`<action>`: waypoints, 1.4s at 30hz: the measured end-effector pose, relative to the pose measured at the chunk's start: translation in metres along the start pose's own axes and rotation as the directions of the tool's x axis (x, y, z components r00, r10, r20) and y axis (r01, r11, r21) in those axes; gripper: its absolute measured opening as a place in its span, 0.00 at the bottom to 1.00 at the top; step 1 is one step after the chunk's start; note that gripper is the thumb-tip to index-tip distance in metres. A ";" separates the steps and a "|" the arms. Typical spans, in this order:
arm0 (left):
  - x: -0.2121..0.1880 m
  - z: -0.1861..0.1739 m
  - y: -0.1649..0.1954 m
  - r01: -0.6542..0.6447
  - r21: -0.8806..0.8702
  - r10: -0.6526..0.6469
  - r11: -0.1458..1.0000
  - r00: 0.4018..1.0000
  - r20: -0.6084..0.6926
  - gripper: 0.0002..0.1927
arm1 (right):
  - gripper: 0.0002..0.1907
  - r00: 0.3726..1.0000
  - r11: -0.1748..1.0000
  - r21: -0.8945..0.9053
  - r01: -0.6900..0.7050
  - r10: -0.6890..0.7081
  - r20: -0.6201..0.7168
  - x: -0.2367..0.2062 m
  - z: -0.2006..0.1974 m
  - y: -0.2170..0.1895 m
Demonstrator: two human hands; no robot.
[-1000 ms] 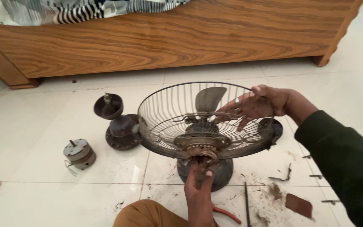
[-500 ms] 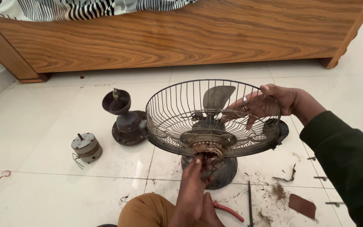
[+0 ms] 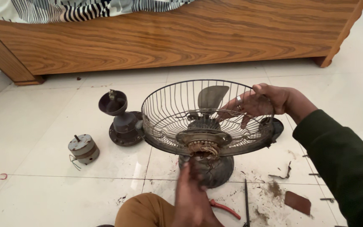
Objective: The person sits on the floor repairing a dusty electric fan. They clean debris from the fan blade and hub by hand, attach the blade to the motor shaft, then lift the blade assembly and fit it onto the fan motor housing, adjusting the guard and rear cover.
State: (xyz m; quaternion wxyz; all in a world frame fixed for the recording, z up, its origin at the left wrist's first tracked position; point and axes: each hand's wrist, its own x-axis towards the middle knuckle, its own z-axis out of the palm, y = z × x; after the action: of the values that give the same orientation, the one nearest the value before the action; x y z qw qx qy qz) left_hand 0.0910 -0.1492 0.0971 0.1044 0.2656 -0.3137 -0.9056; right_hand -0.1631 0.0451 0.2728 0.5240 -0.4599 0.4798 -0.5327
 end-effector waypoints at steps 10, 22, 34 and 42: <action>-0.003 0.089 0.250 -0.875 0.481 0.661 -0.051 0.331 0.673 0.21 | 0.46 0.997 0.999 0.032 -0.034 0.032 0.065 0.003 0.010 -0.008; 0.078 0.172 0.263 -0.318 0.944 -0.711 0.092 0.642 0.285 0.42 | 0.48 0.999 1.000 0.007 0.003 -0.002 -0.046 0.002 0.030 -0.018; 0.075 0.181 0.264 -0.290 0.957 -0.778 -0.012 0.603 0.173 0.43 | 0.56 0.984 0.984 -0.158 -0.086 0.059 -0.166 -0.006 0.038 -0.022; 0.084 0.176 0.265 -0.205 0.979 -0.831 0.003 0.544 0.116 0.40 | 0.46 0.814 0.916 -0.327 0.231 -0.366 -0.451 -0.040 0.047 0.001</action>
State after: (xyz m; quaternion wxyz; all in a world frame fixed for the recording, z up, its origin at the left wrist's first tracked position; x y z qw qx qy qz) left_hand -0.0699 -0.2957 0.3442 -0.4779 -0.0508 -0.7469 -0.4595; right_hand -0.1153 0.0835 0.2781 0.2255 -0.4389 0.5856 -0.6431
